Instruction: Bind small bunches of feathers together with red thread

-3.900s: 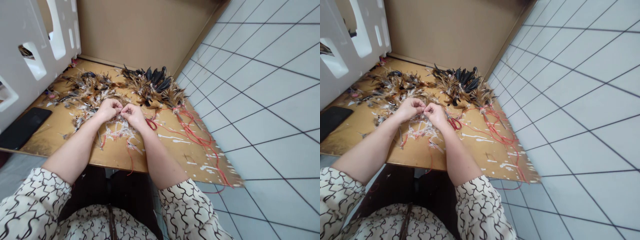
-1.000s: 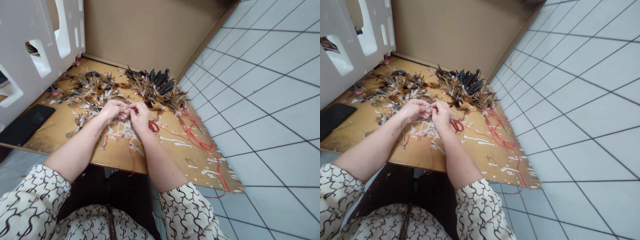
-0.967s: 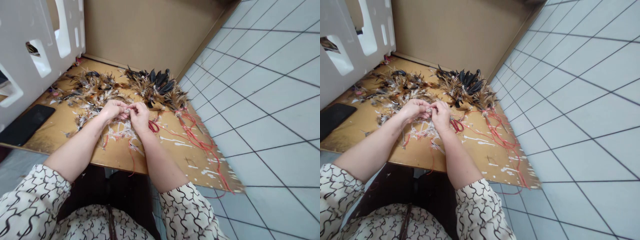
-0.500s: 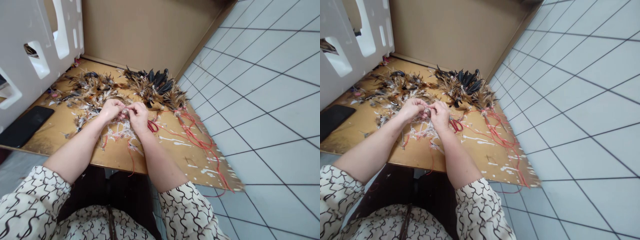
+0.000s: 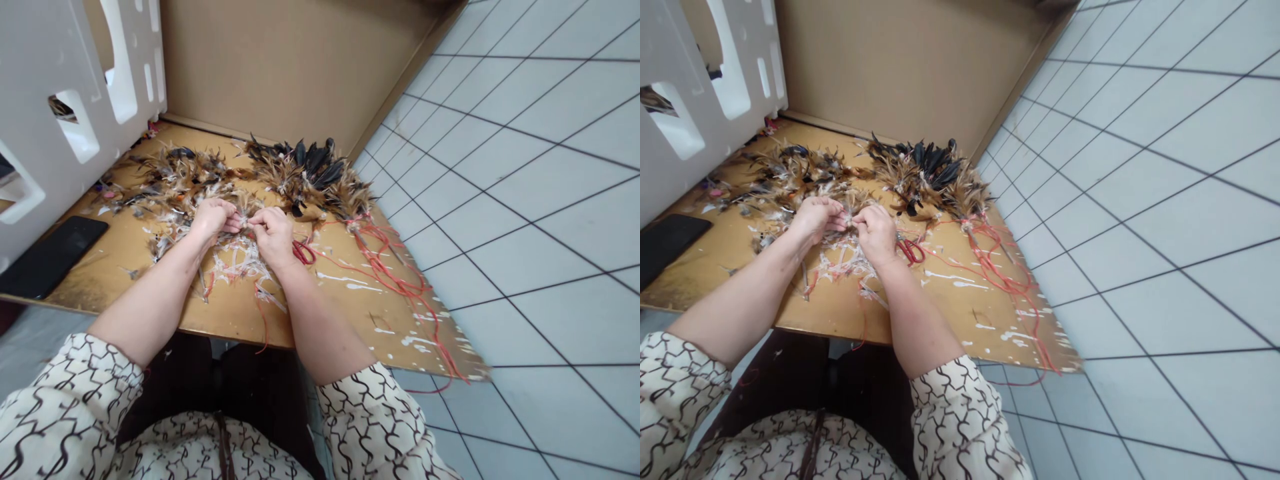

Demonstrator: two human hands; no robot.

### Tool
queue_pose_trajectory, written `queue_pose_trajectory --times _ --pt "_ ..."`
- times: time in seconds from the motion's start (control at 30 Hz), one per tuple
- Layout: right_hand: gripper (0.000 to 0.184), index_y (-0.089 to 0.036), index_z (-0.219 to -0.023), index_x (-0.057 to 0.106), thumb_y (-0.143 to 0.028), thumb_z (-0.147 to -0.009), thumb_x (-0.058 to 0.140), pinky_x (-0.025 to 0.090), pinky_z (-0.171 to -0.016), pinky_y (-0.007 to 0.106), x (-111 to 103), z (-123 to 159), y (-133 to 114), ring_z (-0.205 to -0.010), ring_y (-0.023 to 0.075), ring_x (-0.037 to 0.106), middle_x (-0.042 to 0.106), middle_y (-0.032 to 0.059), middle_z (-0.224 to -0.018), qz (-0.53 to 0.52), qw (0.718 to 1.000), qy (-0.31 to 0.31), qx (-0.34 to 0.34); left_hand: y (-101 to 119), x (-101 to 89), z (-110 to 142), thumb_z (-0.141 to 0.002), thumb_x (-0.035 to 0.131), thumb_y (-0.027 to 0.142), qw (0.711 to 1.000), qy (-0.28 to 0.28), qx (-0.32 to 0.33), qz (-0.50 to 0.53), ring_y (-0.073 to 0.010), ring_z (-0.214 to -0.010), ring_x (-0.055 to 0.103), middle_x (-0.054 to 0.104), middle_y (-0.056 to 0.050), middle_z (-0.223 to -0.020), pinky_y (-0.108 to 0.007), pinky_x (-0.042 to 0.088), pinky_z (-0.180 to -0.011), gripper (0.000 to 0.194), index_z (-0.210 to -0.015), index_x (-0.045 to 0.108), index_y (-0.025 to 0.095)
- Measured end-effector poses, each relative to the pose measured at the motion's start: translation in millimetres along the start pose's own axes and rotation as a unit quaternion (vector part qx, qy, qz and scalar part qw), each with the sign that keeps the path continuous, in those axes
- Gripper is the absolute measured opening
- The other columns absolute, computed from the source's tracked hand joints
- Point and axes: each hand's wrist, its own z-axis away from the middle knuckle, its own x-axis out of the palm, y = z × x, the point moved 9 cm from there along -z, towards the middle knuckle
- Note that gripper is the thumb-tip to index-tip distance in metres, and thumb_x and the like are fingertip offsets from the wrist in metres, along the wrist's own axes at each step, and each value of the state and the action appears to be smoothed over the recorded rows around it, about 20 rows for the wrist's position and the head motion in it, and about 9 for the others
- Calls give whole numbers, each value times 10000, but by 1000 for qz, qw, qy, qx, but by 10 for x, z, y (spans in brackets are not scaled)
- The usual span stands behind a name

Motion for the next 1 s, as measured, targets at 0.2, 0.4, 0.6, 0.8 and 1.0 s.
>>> queue_pose_trajectory --times 0.2,0.4,0.6,0.8,1.0 --pt "147 -202 -600 544 -119 -720 526 415 -714 312 52 8 -24 -721 164 527 614 20 -688 2 1000 -18 -17 1 -32 -20 -664 447 -23 1000 14 1 7 -73 -317 464 522 24 -405 -189 432 -396 180 -570 496 122" --pt "148 -200 -625 550 -111 -735 506 415 -731 314 86 23 -24 -734 166 523 614 24 -704 3 1000 -25 -14 -25 -17 -54 -658 471 -20 1000 -2 -6 21 -70 -332 472 529 23 -417 -186 437 -407 164 -581 507 121" --pt "143 -200 -632 553 -110 -736 514 417 -744 312 127 33 37 -759 167 522 608 23 -704 3 999 -33 13 -61 87 -50 -624 583 32 998 -60 -8 26 -78 -393 529 551 27 -459 -183 448 -439 106 -615 530 123" --pt "110 -193 -603 552 -149 -702 568 418 -716 294 128 20 132 -706 145 522 588 -2 -663 -70 994 -27 84 -54 67 -49 -511 615 -39 999 -44 -4 30 -62 -392 503 525 58 -440 -184 447 -457 239 -638 505 131" --pt "239 -181 -577 516 -348 -728 598 371 -543 225 201 78 363 -512 82 452 536 -32 -538 -250 936 -26 248 -22 85 -47 -531 596 -49 997 -59 21 49 -70 -382 515 537 54 -428 -184 436 -450 229 -656 511 123"
